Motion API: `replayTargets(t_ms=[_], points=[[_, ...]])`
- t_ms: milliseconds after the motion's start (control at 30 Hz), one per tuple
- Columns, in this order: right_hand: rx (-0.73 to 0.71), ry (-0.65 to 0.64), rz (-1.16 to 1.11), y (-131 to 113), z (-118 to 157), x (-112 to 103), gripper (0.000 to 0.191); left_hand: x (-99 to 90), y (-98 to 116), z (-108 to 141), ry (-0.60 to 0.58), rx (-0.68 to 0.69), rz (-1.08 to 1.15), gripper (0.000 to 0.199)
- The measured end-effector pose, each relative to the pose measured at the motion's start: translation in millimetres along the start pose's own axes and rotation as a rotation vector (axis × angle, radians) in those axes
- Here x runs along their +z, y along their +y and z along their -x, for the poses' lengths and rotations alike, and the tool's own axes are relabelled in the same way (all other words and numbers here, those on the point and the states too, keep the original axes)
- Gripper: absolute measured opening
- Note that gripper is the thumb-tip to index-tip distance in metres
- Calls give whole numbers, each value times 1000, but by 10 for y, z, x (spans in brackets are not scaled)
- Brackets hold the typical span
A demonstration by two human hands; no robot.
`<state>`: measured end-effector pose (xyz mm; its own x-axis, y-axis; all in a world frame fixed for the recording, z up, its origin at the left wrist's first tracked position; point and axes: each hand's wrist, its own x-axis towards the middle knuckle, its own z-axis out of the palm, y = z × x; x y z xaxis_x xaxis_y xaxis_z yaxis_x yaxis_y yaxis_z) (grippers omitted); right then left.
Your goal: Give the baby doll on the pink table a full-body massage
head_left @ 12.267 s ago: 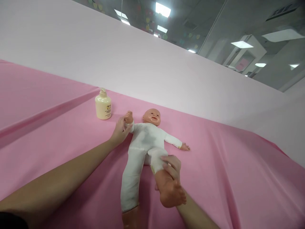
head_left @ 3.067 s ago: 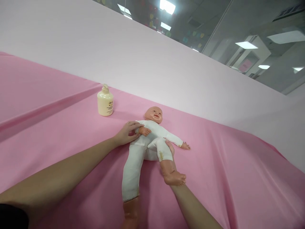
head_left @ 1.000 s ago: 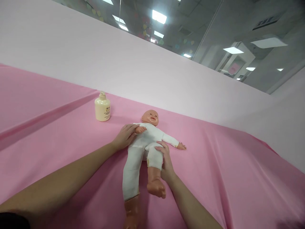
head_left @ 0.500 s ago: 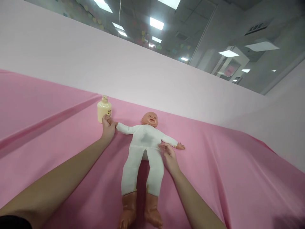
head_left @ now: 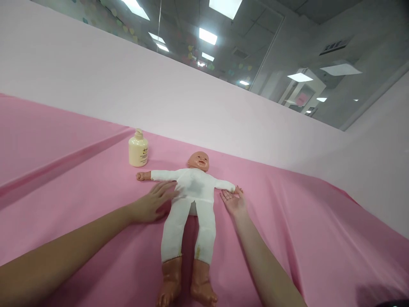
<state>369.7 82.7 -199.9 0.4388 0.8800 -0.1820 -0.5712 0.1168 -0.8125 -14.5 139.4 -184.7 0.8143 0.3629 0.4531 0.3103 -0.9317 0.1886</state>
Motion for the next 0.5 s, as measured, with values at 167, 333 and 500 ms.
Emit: replayTargets(t_ms=[167,333,500], points=[[-150,73,33,-11,-256,124,36,-62,247,-86,-61,193,27,76],[-279,29,65,99,-281,291,38,-5,279,-192,-52,212,119,54],[-645,-160,292,117,29,603,56,68,303,-279,43,63,270,37]])
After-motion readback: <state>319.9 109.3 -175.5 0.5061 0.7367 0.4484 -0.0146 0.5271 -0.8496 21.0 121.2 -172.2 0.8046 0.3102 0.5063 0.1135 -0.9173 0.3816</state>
